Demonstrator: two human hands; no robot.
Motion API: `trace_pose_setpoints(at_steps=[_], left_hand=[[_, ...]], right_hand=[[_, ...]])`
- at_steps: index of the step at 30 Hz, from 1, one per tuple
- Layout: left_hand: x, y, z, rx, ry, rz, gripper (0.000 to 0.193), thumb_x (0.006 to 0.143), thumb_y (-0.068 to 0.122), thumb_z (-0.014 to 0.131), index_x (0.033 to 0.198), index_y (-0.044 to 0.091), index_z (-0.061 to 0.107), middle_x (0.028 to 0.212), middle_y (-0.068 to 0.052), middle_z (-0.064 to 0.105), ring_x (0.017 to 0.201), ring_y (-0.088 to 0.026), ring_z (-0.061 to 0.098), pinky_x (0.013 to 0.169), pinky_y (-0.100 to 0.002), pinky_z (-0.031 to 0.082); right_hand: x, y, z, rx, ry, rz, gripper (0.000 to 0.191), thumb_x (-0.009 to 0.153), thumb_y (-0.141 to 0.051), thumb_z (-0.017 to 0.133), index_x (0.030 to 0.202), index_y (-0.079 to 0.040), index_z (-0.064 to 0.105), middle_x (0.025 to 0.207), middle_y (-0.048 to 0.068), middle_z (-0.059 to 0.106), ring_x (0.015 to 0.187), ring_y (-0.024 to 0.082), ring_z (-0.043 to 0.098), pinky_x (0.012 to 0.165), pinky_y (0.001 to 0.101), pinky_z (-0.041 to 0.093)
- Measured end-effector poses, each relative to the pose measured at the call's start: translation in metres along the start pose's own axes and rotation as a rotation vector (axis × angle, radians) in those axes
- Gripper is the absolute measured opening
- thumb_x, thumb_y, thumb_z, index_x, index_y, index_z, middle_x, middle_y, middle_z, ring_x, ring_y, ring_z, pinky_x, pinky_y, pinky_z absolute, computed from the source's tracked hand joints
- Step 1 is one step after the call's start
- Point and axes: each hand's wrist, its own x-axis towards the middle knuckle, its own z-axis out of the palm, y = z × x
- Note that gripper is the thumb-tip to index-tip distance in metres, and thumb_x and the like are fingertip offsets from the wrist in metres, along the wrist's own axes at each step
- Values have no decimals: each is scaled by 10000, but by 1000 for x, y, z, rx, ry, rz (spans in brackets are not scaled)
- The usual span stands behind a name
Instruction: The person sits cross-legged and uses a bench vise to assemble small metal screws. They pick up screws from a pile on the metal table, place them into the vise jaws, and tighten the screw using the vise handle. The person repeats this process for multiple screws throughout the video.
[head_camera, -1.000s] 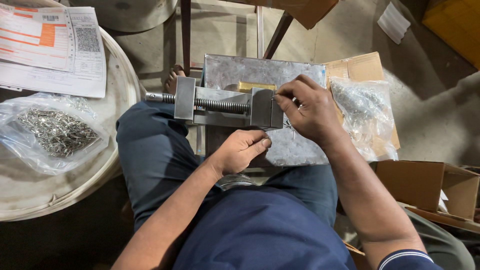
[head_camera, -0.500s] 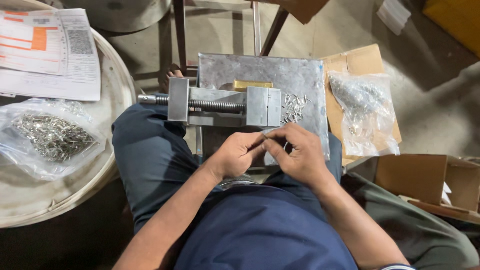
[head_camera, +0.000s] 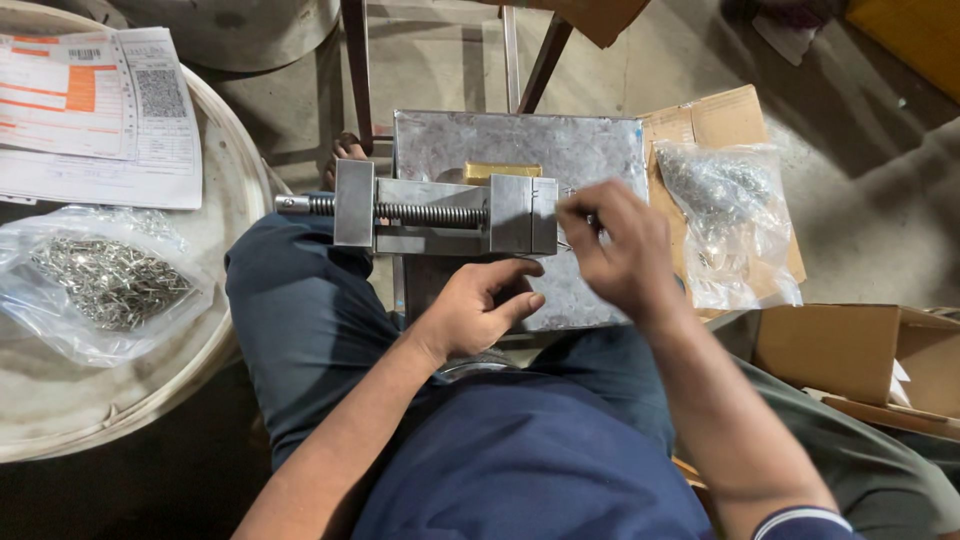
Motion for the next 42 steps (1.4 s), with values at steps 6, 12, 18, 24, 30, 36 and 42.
trace_pose_setpoints(at_steps=[6,12,18,24,30,36,42], left_hand=[[0,5,-3,90,-2,72,308,964,166,692,1187,-46,671,926,-64,755,842,-90,659,785,-272,561],[1,1,-2,46,-2,67,321,964,198,699,1178,-40,670,928,-81,747,837,-95,648,767,-290,568],[1,3,-5,252,32,209,315,958,207,720,1166,-26,679,967,-124,754,866,-142,717,784,-306,576],[2,2,-6,259,41,234,316,964,214,719,1173,-20,679,962,-135,752,866,-163,705,779,-312,572],[0,-9,-4,205,21,135,260,959,175,727,1137,-10,685,877,-44,711,768,-72,622,704,-254,542],[-4,-5,2,173,7,119,231,968,129,716,1134,-28,679,866,-26,682,775,-62,594,713,-236,524],[-2,-2,8,187,22,162,225,974,118,720,1134,-32,674,898,-34,674,808,-78,600,744,-249,528]], right_hand=[[30,-1,-1,-46,-42,-45,84,956,-67,737,1026,-34,705,948,112,705,789,266,709,687,349,551],[32,-4,-3,-35,-67,-115,101,947,-69,745,1036,-39,707,941,108,696,803,267,702,704,351,547],[35,-7,-3,-102,-87,-201,90,963,-78,741,1042,-46,713,970,103,712,853,273,707,734,353,552],[4,8,-14,11,12,-42,151,978,-46,717,1128,-39,723,978,104,721,847,204,711,741,304,550],[-70,54,-4,322,128,453,90,1003,-73,736,1090,-56,721,871,48,674,775,75,620,697,235,506],[-101,57,-3,48,93,240,140,951,-73,746,1088,-60,720,917,83,685,788,181,668,702,302,526],[-76,54,0,-159,-2,237,111,911,-156,777,1019,-139,762,849,79,677,726,296,670,638,396,515]])
